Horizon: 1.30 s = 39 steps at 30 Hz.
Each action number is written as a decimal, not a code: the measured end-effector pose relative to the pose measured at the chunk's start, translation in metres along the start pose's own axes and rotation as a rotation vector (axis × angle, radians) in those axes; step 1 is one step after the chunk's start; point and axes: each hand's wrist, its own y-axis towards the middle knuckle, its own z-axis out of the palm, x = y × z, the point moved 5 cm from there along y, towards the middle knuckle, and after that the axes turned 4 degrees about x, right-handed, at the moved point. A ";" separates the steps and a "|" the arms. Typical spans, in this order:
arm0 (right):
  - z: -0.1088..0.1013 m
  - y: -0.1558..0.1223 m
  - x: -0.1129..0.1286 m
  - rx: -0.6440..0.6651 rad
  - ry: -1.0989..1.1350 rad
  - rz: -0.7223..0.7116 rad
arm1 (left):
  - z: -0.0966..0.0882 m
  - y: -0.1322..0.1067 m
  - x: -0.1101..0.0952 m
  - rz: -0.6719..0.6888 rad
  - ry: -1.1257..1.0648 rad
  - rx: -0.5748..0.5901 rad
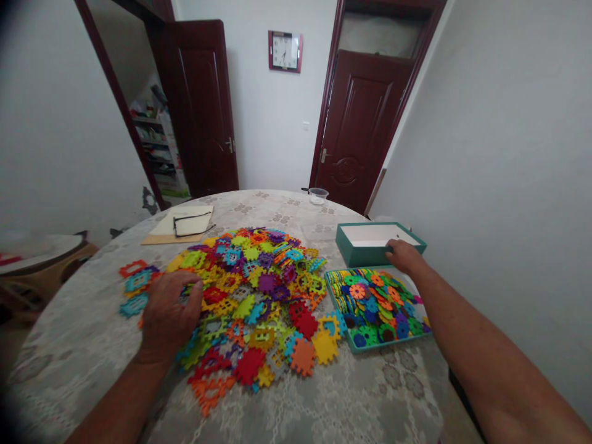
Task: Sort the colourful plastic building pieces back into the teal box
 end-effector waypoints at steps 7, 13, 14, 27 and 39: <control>0.011 -0.003 0.036 0.080 -0.022 -0.056 | 0.001 0.000 -0.003 0.004 -0.006 0.011; 0.007 -0.012 0.073 0.093 -0.033 -0.060 | 0.000 -0.001 -0.002 -0.014 -0.017 0.015; 0.006 -0.014 0.080 0.094 -0.031 -0.066 | 0.001 0.000 -0.003 -0.015 -0.019 0.015; -0.008 -0.028 0.164 0.021 0.012 -0.092 | 0.003 -0.003 0.001 -0.027 -0.029 0.023; -0.047 -0.085 0.159 -0.357 0.329 -0.164 | 0.003 -0.002 -0.001 -0.024 -0.044 0.032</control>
